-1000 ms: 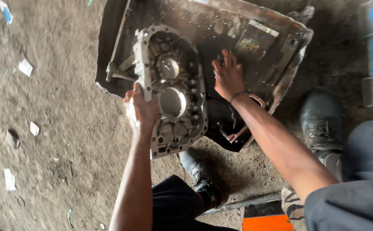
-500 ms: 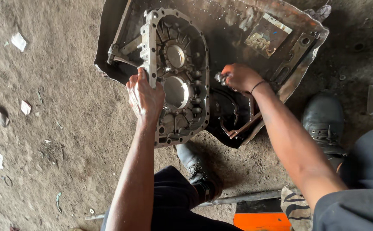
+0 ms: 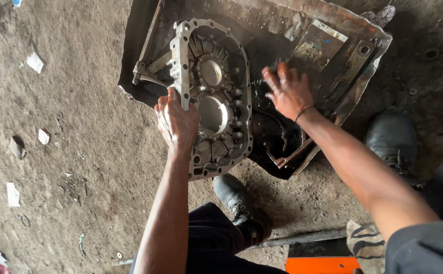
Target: The person scrubs a large metal engine block with a cloth and a metal scraper, removing grime from the surface and bolt holes. The person flips the block over to clean the underside and continues scrubbing the interior surfaces.
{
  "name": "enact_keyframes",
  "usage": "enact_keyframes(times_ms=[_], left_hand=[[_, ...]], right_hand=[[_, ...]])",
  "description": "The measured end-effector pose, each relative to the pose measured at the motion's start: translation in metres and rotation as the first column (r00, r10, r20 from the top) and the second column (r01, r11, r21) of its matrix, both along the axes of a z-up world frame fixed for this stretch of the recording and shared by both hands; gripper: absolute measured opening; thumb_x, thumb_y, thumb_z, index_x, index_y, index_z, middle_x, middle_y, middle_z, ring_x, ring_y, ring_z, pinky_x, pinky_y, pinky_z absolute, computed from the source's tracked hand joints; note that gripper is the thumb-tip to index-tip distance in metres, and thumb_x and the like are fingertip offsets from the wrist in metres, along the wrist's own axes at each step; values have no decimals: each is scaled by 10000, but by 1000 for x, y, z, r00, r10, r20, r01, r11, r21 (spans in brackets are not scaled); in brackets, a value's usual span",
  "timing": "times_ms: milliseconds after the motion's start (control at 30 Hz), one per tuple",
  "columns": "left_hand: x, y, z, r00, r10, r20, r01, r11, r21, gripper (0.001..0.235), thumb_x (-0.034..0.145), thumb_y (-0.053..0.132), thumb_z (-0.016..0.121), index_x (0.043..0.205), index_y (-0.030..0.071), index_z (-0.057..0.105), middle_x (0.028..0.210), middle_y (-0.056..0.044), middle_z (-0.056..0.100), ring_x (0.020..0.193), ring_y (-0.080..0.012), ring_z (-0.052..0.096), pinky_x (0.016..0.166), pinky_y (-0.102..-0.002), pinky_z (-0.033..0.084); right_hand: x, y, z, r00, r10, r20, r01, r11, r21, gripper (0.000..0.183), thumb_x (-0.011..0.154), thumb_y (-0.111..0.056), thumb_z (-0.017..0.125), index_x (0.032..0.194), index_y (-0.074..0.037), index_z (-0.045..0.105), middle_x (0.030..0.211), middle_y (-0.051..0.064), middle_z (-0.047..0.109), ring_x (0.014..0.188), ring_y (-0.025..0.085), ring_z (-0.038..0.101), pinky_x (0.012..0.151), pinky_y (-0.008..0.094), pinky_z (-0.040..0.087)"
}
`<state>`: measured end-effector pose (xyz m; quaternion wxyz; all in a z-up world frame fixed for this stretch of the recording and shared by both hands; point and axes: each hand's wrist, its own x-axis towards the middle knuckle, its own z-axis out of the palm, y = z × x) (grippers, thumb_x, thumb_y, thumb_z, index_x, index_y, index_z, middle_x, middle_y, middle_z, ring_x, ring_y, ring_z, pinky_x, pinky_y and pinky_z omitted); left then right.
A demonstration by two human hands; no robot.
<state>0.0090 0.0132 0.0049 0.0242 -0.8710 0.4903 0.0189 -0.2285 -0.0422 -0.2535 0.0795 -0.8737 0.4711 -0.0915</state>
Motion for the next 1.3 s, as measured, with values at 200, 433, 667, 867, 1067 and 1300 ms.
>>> enact_keyframes(times_ms=[200, 433, 667, 867, 1067, 1300], left_hand=[[0, 1, 0, 1000, -11, 9, 11, 1000, 8, 622, 837, 174, 745, 1395, -24, 554, 1108, -194, 615, 1077, -327, 587, 840, -488, 544], [5, 1, -4, 999, -49, 2, 49, 999, 7, 473, 844, 162, 742, 1261, -33, 633, 1065, -187, 633, 1065, -329, 606, 872, -497, 541], [11, -2, -12, 999, -50, 5, 50, 999, -8, 605, 836, 168, 748, 1367, -66, 578, 1066, -204, 625, 1032, -334, 606, 802, -490, 571], [12, 0, -15, 995, 1, -95, -1, 1000, 10, 559, 850, 119, 737, 1352, -68, 578, 1102, -215, 592, 1040, -315, 605, 818, -467, 590], [8, -3, -12, 952, 2, -306, -33, 995, -95, 500, 878, 91, 677, 1342, -55, 564, 1078, -155, 620, 990, -287, 668, 837, -441, 618], [6, -1, -11, 962, 11, -272, -33, 996, -77, 445, 866, 28, 695, 1293, -16, 579, 1054, -176, 579, 1023, -288, 608, 843, -469, 573]], right_hand=[[40, 1, -56, 936, 319, 147, -341, 925, 167, 342, 1036, -225, 588, 1356, -106, 589, 1300, 273, 626, 752, 305, 700, 607, 418, 572], [-10, -35, -31, 72, -960, 272, -683, 151, 715, 243, 1021, -259, 620, 1097, -31, 655, 929, 127, 703, 749, 217, 647, 525, 371, 507], [0, -29, 12, -366, -931, -20, -738, 277, 616, 179, 934, -93, 626, 1070, 23, 628, 1041, 158, 695, 925, 254, 750, 789, 398, 698], [3, -48, 20, -391, -882, 262, -341, 404, 849, 456, 793, -6, 574, 1188, -234, 589, 968, 136, 713, 739, 259, 725, 460, 379, 535], [-12, -50, 30, -505, -862, -47, -608, 317, 728, 260, 985, -345, 680, 932, -95, 628, 785, 44, 639, 633, 200, 653, 415, 317, 440], [5, -67, 24, -888, -459, 37, -178, 415, 892, 399, 1018, -473, 536, 874, -107, 597, 728, 58, 632, 593, 169, 622, 422, 312, 417]])
